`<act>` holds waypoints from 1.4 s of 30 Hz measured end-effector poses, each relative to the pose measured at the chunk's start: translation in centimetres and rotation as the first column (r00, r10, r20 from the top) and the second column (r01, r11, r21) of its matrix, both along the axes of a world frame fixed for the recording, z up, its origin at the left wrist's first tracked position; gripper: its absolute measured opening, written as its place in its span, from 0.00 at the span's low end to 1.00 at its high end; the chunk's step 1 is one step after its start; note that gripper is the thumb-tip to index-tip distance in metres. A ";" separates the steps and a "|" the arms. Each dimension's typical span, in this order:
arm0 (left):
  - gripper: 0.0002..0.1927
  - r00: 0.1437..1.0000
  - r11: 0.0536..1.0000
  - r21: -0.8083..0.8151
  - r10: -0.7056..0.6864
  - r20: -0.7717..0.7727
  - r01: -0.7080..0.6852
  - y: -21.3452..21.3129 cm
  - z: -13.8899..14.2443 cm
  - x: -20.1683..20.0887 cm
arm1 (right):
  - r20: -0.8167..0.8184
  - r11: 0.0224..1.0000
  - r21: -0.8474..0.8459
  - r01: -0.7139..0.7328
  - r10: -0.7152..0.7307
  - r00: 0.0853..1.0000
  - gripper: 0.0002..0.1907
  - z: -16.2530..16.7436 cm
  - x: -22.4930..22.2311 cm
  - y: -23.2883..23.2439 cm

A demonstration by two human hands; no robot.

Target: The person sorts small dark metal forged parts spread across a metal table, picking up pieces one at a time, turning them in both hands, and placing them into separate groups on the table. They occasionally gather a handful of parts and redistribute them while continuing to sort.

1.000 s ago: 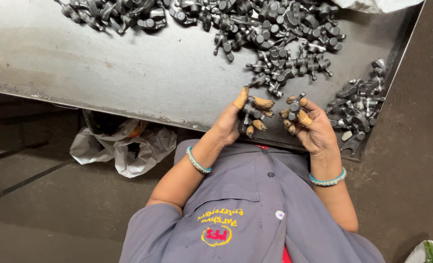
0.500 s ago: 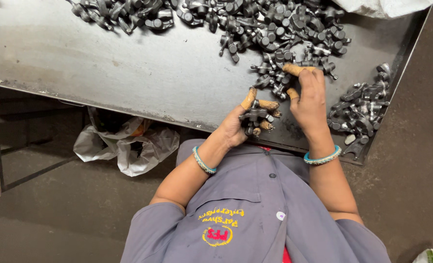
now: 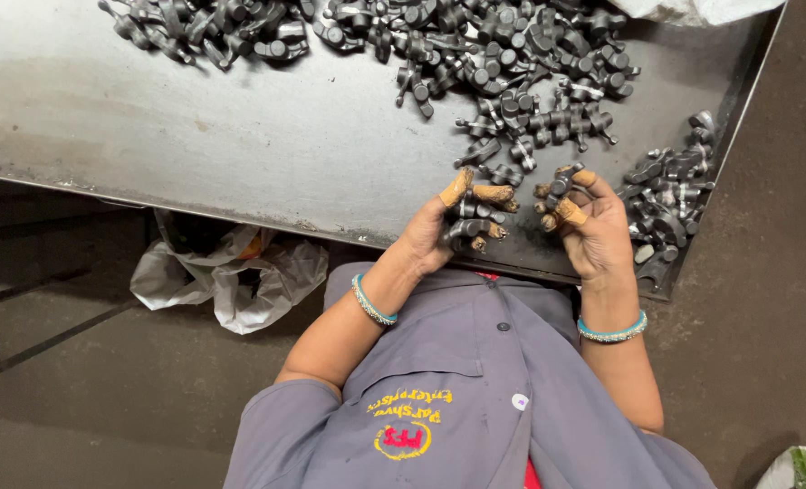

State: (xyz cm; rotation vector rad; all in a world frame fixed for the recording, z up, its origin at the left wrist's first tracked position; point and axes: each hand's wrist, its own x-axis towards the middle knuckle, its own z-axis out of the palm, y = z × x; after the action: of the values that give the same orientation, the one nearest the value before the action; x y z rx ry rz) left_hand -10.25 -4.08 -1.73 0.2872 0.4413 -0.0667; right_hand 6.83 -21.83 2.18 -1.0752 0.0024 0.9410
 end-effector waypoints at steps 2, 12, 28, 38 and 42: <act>0.34 1.000 1.000 -0.024 0.019 -0.005 -0.019 -0.1 0.2 0.1 | -0.020 0.999 -0.014 -0.037 0.037 0.999 0.21 0.1 0.1 -0.4; 0.30 0.998 0.996 -0.071 0.054 -0.023 -0.056 -1.1 0.3 0.6 | 0.536 0.897 -0.337 -0.286 0.433 0.725 0.18 4.6 -1.3 1.6; 0.35 0.998 0.997 0.037 0.062 -0.017 -0.061 0.3 1.3 0.3 | 0.781 0.745 -0.624 0.235 0.585 0.220 0.12 2.7 -1.3 3.4; 0.34 0.998 0.997 0.036 0.063 0.001 -0.063 0.1 1.3 0.1 | 0.089 0.998 -0.045 -0.033 0.037 0.995 0.17 0.0 0.4 -0.1; 0.33 0.997 0.997 0.027 0.071 -0.002 -0.071 -0.4 0.4 0.2 | -0.057 0.997 0.025 -0.073 0.074 0.996 0.17 0.2 0.5 -0.6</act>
State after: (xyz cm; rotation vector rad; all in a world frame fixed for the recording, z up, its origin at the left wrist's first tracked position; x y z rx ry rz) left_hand -10.10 -4.47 -1.29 0.2976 0.4557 0.0081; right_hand 7.37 -22.39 2.36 -1.0322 0.0003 1.0361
